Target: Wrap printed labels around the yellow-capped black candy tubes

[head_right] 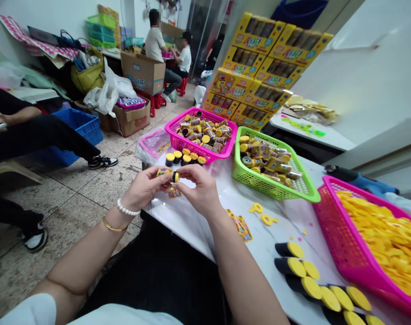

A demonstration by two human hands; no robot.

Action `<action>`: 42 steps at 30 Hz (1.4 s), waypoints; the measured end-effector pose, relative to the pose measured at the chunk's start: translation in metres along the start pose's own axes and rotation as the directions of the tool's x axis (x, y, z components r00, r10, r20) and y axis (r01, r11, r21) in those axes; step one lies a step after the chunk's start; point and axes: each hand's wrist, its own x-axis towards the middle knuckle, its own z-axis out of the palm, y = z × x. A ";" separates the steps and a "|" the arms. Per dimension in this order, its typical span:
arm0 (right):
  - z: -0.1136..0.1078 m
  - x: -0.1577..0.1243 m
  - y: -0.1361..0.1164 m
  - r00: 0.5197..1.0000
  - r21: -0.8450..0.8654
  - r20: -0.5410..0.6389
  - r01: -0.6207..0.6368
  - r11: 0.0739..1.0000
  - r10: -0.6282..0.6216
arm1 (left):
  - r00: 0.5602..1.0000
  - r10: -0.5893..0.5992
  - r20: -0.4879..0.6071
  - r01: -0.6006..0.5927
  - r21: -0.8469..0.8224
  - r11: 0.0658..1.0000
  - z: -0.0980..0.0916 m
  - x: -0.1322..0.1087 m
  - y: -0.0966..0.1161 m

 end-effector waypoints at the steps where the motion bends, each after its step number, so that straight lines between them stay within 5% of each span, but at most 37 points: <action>1: 0.001 0.000 0.000 0.999 -0.062 -0.007 0.039 0.997 -0.039 | 1.000 -0.023 0.007 0.023 0.010 1.000 -0.001 0.000 0.000; 4: 0.005 -0.001 0.002 0.993 -0.185 -0.007 0.111 0.976 -0.115 | 1.000 -0.019 -0.002 0.019 0.075 0.997 -0.001 0.002 -0.002; 14: 0.005 0.000 0.006 0.995 -0.062 -0.076 0.063 0.996 -0.067 | 0.990 -0.136 0.032 0.137 -0.025 0.990 -0.005 0.006 0.003; 17: 0.012 -0.001 0.009 0.990 0.065 -0.089 -0.108 0.992 0.114 | 1.000 -0.010 0.002 0.010 0.025 1.000 -0.006 0.007 -0.005; 20: 0.015 -0.002 0.013 0.934 0.257 -0.004 -0.344 0.903 0.357 | 0.999 0.053 0.001 -0.053 0.050 0.997 -0.005 0.008 -0.010; 26: -0.001 0.001 0.016 0.885 0.408 0.259 -0.464 0.786 0.388 | 0.994 -0.042 0.096 0.032 0.111 0.993 -0.009 0.005 -0.005; 36: 0.012 -0.004 0.019 0.932 0.505 0.118 -0.353 0.788 0.342 | 0.967 -0.131 0.217 0.105 0.128 0.986 -0.012 0.007 -0.005; 39: 0.014 -0.004 0.011 0.936 0.430 0.151 -0.352 0.831 0.318 | 0.966 -0.162 0.201 0.132 0.152 0.979 -0.012 0.007 -0.004; 42: 0.018 -0.008 -0.002 0.970 0.183 0.133 -0.227 0.956 0.205 | 0.973 -0.158 0.165 0.134 0.148 0.980 -0.011 0.005 -0.003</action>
